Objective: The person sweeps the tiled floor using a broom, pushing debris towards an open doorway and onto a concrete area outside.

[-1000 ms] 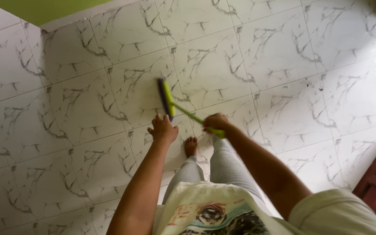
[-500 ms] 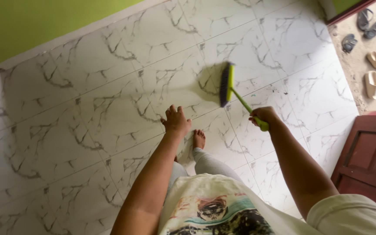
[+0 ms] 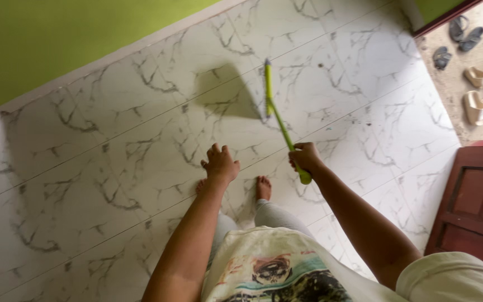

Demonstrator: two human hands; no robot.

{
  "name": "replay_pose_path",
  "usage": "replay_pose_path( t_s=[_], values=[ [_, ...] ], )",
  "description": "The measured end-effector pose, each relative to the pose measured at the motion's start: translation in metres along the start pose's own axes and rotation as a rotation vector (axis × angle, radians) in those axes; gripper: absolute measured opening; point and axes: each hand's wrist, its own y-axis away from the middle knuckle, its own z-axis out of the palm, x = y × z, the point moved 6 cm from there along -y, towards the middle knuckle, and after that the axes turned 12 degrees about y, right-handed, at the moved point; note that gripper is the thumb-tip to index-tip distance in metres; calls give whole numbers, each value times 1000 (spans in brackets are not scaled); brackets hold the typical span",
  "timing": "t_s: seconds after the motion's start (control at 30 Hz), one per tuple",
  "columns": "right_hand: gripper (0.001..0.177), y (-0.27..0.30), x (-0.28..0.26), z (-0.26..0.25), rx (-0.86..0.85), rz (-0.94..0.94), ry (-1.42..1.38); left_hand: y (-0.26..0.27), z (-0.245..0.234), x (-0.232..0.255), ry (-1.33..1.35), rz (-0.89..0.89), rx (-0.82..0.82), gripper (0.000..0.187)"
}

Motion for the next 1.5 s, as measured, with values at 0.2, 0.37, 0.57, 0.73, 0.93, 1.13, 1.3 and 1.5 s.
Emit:
replay_pose_path(
  t_s=[0.2,0.37,0.57,0.73,0.93,1.13,1.3,1.5],
  values=[
    [27,41,-100,143,-287,-50,25,-8,-57,-82,43,-37,24,70],
    [17,87,-157,272,-571,-63,94,8,-114,-172,71,-113,112,73],
    [15,82,-175,376,-651,-16,34,24,-148,-241,102,-197,115,64],
    [18,30,-172,339,-454,-31,40,14,-153,-254,123,-176,103,73],
    [20,-28,-144,219,-185,193,-170,-6,-153,-229,115,-116,53,69],
    [22,-68,-119,109,52,271,-102,-12,-162,-216,112,-86,14,70],
    [29,-84,-147,111,175,314,-31,-13,-173,-225,88,-112,13,70],
    [36,-33,-190,161,-131,38,80,-24,-176,-234,121,-133,30,68]
  ],
)
